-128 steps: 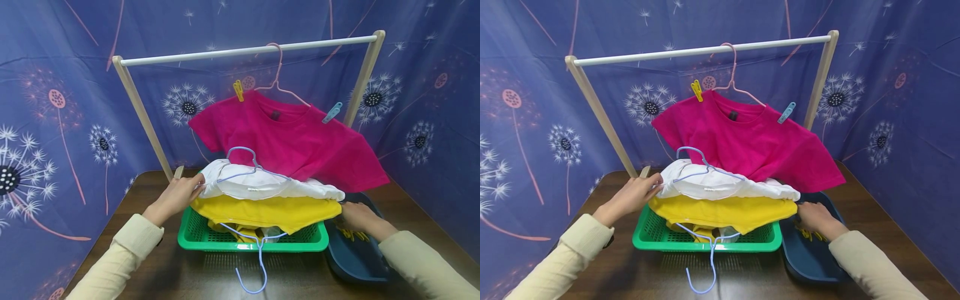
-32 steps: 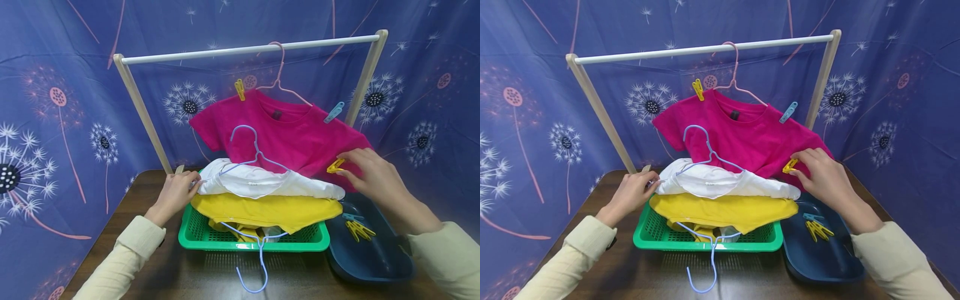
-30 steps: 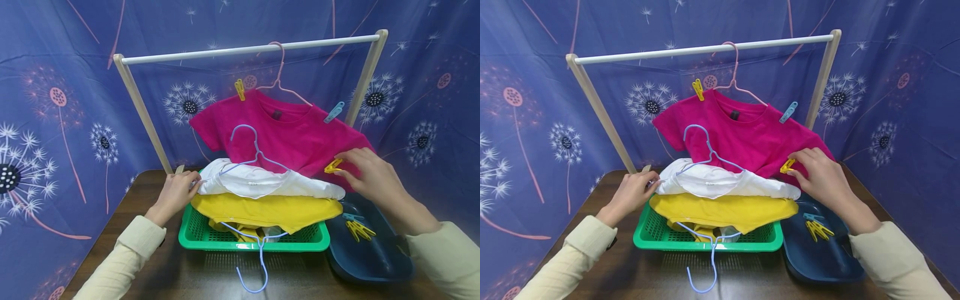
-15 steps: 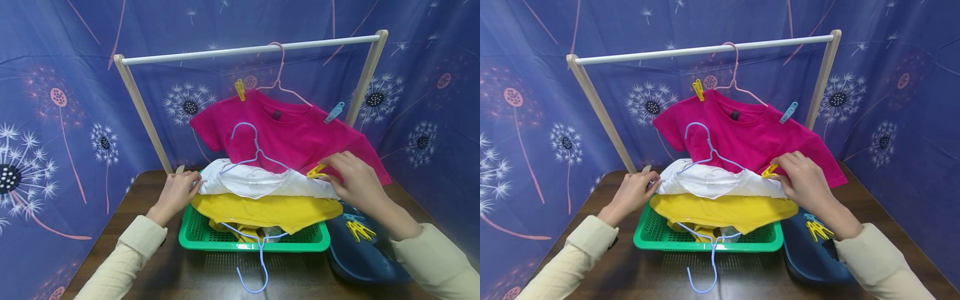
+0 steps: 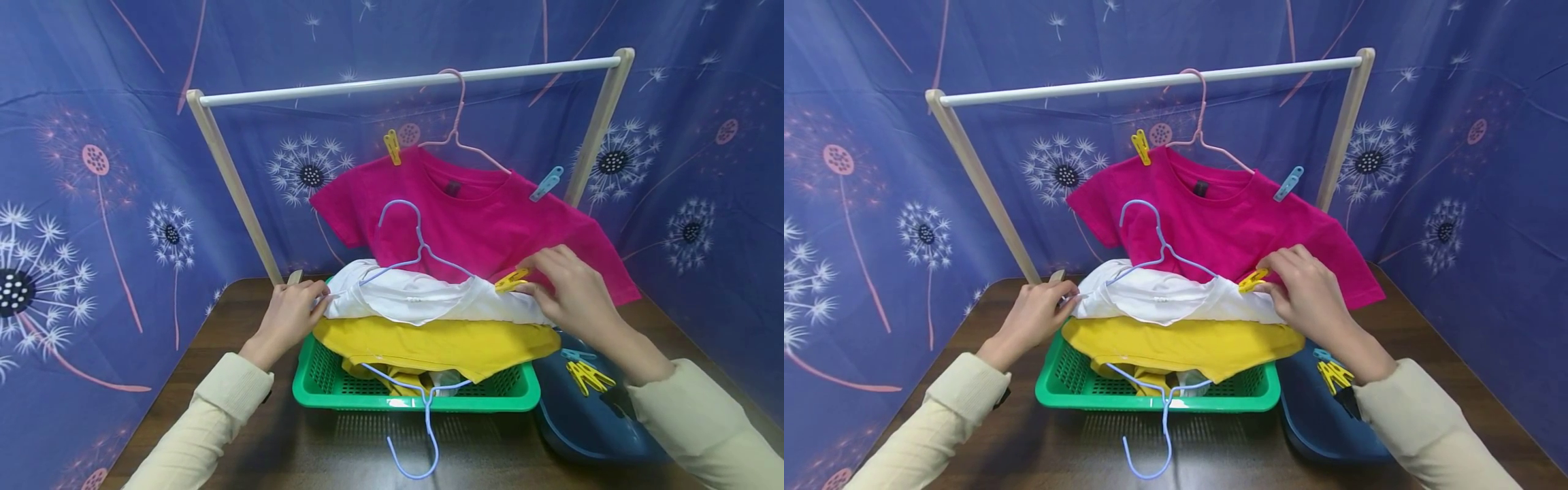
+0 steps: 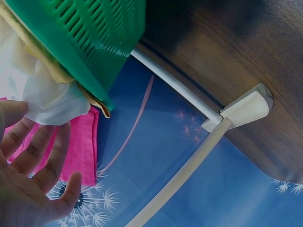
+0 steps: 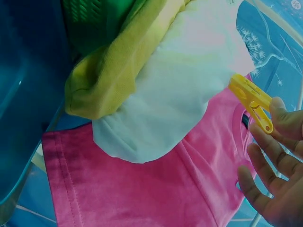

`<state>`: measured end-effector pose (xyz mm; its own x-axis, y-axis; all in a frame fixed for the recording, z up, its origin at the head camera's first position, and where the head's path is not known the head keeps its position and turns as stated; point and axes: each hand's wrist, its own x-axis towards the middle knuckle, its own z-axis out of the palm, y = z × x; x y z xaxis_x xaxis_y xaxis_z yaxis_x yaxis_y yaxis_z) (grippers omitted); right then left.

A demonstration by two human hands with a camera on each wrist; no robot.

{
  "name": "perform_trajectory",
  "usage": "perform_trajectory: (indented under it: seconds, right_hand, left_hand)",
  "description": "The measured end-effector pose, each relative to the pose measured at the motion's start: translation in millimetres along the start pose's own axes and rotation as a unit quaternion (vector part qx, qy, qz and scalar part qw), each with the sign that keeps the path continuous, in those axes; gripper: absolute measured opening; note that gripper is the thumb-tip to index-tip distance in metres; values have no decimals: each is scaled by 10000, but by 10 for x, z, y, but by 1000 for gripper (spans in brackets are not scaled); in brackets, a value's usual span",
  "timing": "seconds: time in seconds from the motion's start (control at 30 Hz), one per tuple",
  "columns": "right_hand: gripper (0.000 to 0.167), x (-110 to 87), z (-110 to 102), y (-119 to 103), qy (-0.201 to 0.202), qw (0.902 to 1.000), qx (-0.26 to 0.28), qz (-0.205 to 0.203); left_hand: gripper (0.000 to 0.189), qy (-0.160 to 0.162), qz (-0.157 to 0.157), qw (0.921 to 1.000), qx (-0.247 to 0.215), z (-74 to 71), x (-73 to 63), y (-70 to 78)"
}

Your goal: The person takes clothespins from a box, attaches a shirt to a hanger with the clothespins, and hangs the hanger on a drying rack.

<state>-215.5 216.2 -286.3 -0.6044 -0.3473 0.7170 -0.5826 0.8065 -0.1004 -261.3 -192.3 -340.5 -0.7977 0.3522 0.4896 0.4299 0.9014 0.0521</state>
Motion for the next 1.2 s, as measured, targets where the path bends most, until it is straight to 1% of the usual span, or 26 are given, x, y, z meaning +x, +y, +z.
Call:
perform_trajectory:
  seconds: [0.17, 0.33, 0.63, 0.8, 1.0, 1.13, 1.2]
  right_hand:
    - [31, -3, 14, 11, -5, 9999, 12, 131]
    - [30, 4, 52, 17, 88, 9999, -28, 114]
    - [29, -12, 154, 43, 91, 9999, 9, 110]
    - [30, -26, 204, 65, -2, 9999, 8, 104]
    - [34, -42, 205, 78, -157, 9998, -92, 22]
    - [40, -45, 177, 79, -349, 9993, -159, -21]
    - [46, -46, 157, 84, -471, 9987, -189, -29]
  left_hand:
    - [11, -5, -16, 10000, -15, 0, -7, 4]
    - [11, 2, -9, 10000, -17, -1, -14, 4]
    - [11, -3, -8, 10000, -20, -19, -22, 8]
    - [11, -6, -3, 10000, -25, -10, -24, 5]
    - [10, 85, 30, 10000, 18, 3, -23, -4]
    - [10, 100, 34, 9999, 7, 5, -18, -11]
    - [11, 86, 32, 10000, -9, 6, -15, -12]
